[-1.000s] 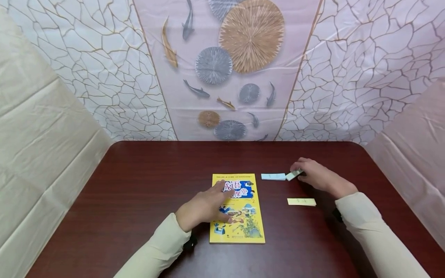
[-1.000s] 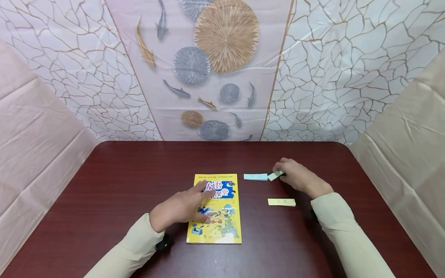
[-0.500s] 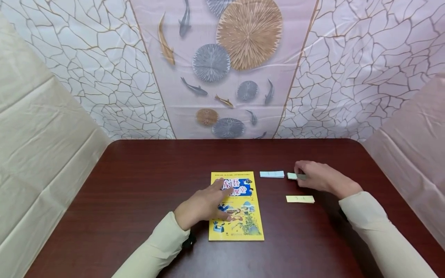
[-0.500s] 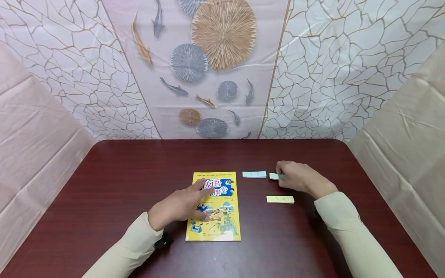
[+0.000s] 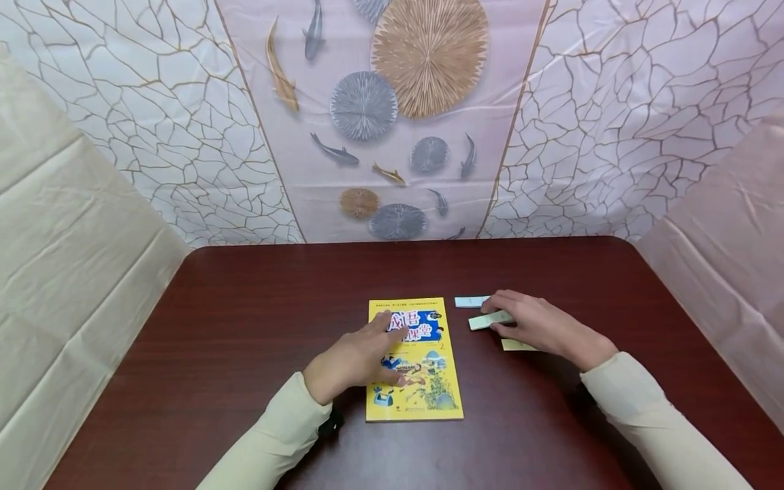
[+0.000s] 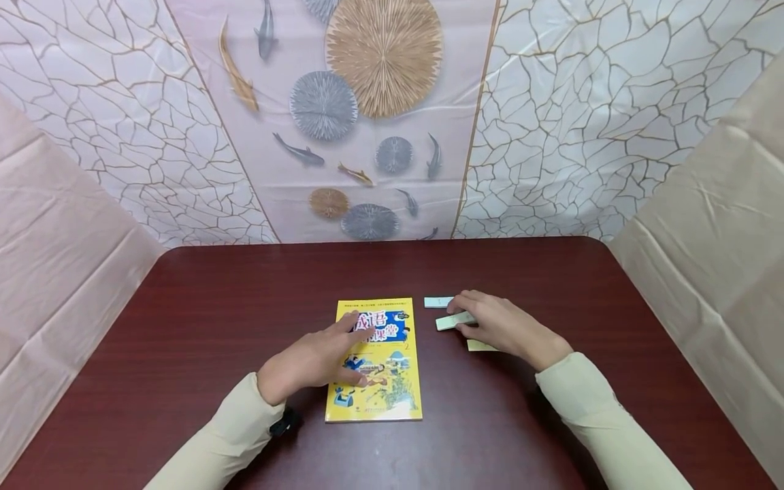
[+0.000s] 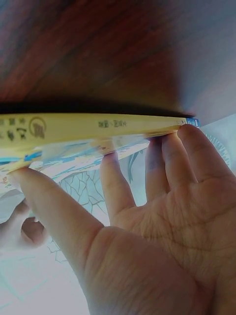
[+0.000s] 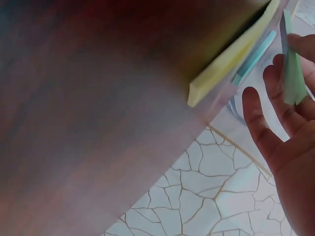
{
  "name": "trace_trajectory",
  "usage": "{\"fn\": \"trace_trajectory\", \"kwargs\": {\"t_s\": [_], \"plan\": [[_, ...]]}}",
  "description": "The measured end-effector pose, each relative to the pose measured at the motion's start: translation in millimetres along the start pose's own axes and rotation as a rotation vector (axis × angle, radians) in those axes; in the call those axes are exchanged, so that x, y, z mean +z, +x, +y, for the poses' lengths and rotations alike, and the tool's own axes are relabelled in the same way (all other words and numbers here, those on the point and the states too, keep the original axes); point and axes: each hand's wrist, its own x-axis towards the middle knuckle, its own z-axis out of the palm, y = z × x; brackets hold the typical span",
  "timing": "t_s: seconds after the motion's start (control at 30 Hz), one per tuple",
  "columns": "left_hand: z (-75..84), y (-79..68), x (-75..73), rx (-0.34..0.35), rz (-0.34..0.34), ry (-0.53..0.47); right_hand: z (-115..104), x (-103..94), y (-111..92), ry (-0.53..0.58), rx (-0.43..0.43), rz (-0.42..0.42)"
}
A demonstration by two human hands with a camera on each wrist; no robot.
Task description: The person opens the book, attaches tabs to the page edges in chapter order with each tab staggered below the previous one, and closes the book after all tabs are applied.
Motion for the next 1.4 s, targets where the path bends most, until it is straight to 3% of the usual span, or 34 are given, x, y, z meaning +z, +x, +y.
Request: {"fn": "trace_trajectory", "kwargs": {"t_s": [0.33, 0.63, 0.73, 0.87, 1.2, 1.4], "plan": [[-0.4, -2.0, -5.6, 0.006, 0.011, 0.003, -7, -0.6, 9, 0.002, -0.020, -0.012], [-0.6, -1.8, -7.4, 0.001, 0.009, -0.002, -10, -5.2, 12, 0.001, 0.040, -0.086], [-0.5, -1.0, -8.2, 0.002, 0.007, 0.003, -5, -12.2, 10, 0.056, 0.097, -0.115], [-0.8, 0.2, -8.6, 0.006, 0.008, 0.010, 1, -17.0, 4, 0.094, 0.109, -0.125], [-1.5, -1.2, -7.0, 0.008, 0.000, 0.017, -2, -5.1, -2, 0.066, 0.114, -0.100], [-1.6, 0.1, -2.3, 0.013, -0.001, 0.016, 4, -17.9, -18, 0.078, 0.139, -0.101]]}}
